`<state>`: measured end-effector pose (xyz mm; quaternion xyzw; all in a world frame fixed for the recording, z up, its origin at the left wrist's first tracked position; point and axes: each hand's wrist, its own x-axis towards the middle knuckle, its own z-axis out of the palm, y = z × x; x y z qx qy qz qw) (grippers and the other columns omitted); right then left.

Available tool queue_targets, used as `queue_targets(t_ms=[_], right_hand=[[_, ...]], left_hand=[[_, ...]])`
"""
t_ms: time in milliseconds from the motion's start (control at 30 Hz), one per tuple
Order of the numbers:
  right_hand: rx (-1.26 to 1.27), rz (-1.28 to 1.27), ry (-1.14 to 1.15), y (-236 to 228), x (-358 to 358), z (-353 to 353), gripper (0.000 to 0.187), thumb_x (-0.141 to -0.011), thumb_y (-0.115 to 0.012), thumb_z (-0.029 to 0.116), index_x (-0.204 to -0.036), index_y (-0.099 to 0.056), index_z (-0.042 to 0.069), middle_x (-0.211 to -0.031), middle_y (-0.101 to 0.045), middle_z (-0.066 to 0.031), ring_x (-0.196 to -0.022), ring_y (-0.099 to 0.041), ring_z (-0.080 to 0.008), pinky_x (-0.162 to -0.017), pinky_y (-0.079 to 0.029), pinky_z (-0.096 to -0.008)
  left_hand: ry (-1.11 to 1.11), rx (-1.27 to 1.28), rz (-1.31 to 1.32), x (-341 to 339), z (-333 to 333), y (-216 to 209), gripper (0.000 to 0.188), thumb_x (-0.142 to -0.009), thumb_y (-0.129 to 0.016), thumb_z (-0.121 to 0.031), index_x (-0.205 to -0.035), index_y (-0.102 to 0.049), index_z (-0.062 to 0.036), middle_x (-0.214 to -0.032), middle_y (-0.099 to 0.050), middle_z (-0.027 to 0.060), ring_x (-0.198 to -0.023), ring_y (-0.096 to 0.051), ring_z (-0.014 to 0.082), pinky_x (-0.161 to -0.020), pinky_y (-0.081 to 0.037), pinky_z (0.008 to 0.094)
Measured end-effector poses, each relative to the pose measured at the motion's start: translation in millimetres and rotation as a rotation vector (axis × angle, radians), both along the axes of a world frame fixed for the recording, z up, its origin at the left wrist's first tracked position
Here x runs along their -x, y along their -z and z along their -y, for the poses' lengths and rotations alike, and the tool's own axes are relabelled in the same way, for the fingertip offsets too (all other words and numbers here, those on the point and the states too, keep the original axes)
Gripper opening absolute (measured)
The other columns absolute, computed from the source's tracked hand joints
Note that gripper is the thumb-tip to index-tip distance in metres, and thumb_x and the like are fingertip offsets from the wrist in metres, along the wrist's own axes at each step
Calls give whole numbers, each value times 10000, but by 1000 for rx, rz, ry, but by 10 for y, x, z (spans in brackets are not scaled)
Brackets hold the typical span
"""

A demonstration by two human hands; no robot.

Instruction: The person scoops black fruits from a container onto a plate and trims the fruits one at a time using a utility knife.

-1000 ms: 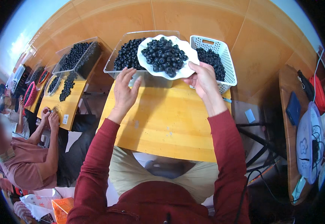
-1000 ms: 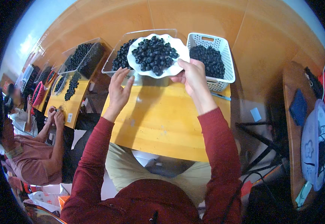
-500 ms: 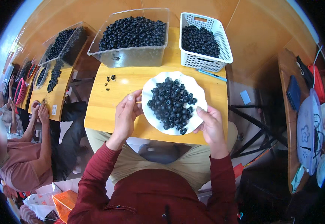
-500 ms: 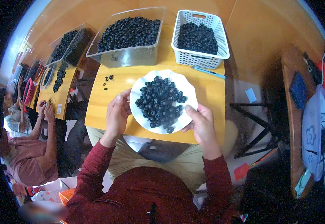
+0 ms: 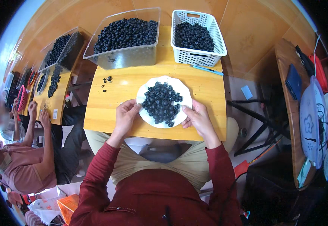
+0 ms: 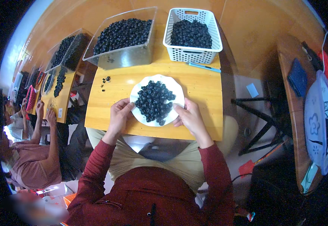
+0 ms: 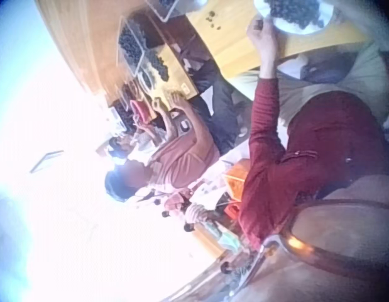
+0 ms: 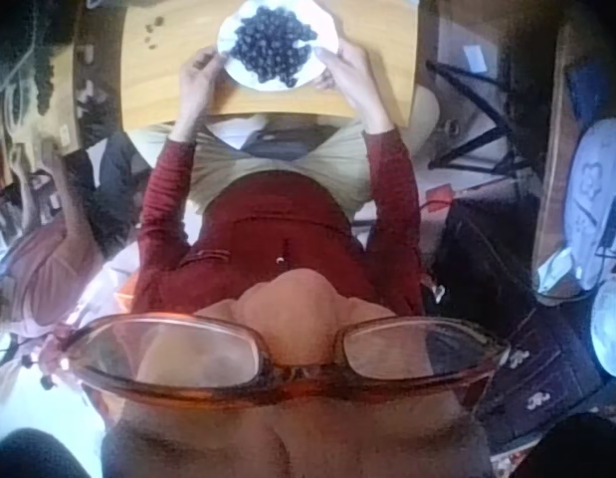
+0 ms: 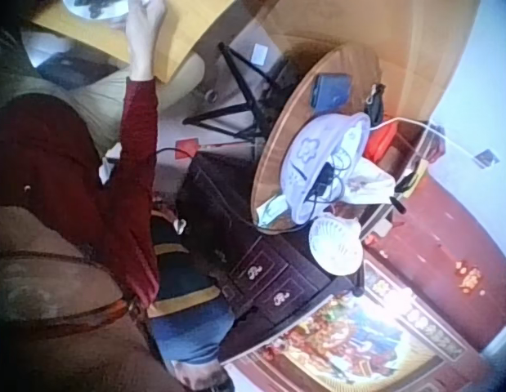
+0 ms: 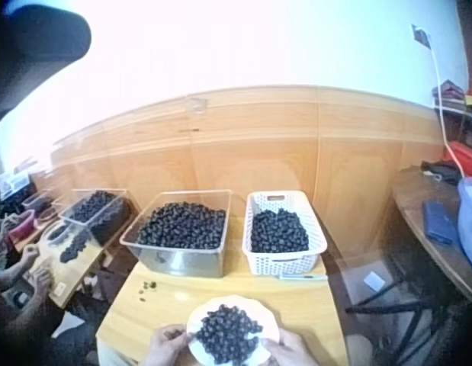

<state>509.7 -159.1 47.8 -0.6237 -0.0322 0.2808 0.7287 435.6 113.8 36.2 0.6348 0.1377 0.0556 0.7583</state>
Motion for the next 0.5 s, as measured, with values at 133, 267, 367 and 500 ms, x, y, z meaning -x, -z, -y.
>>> queue_targets(t_ms=[133, 267, 367, 500], right_hand=[[132, 116, -32, -23, -80, 17, 307, -1000, -591, 204, -1209, -575, -20, -827, -669, -52, -540, -614, -77, -446, -523, -221], [233, 156, -61, -96, -168, 70, 290, -995, -593, 194, -1185, -608, -25, -819, -666, -53, -537, -609, -83, -451, -515, -224], [358, 205, -82, -62, -310, 192, 261, -996, -589, 190, -1133, -664, -19, -818, -662, -46, -547, -610, -86, -470, -505, -222], [816, 779, 238, -185, -671, 340, 211, -928, -594, 189, -1009, -669, 9, -885, -687, -175, -884, -683, -381, -766, -535, -450]], left_hand=[[12, -84, 24, -79, -35, 11, 221, -981, -601, -48, -1158, -644, 78, -1034, -707, 75, -904, -645, 113, -850, -520, 257], [12, -63, -35, -120, -30, -71, 218, -979, -604, -50, -1151, -649, 76, -1017, -708, 79, -873, -663, 123, -800, -551, 260], [18, -68, -78, -152, -23, -123, 220, -979, -604, -52, -1153, -649, 76, -1011, -708, 79, -853, -672, 126, -770, -566, 261], [-21, -75, -108, -160, -51, -119, 226, -978, -603, -49, -1157, -645, 82, -1003, -710, 77, -847, -674, 121, -763, -566, 255]])
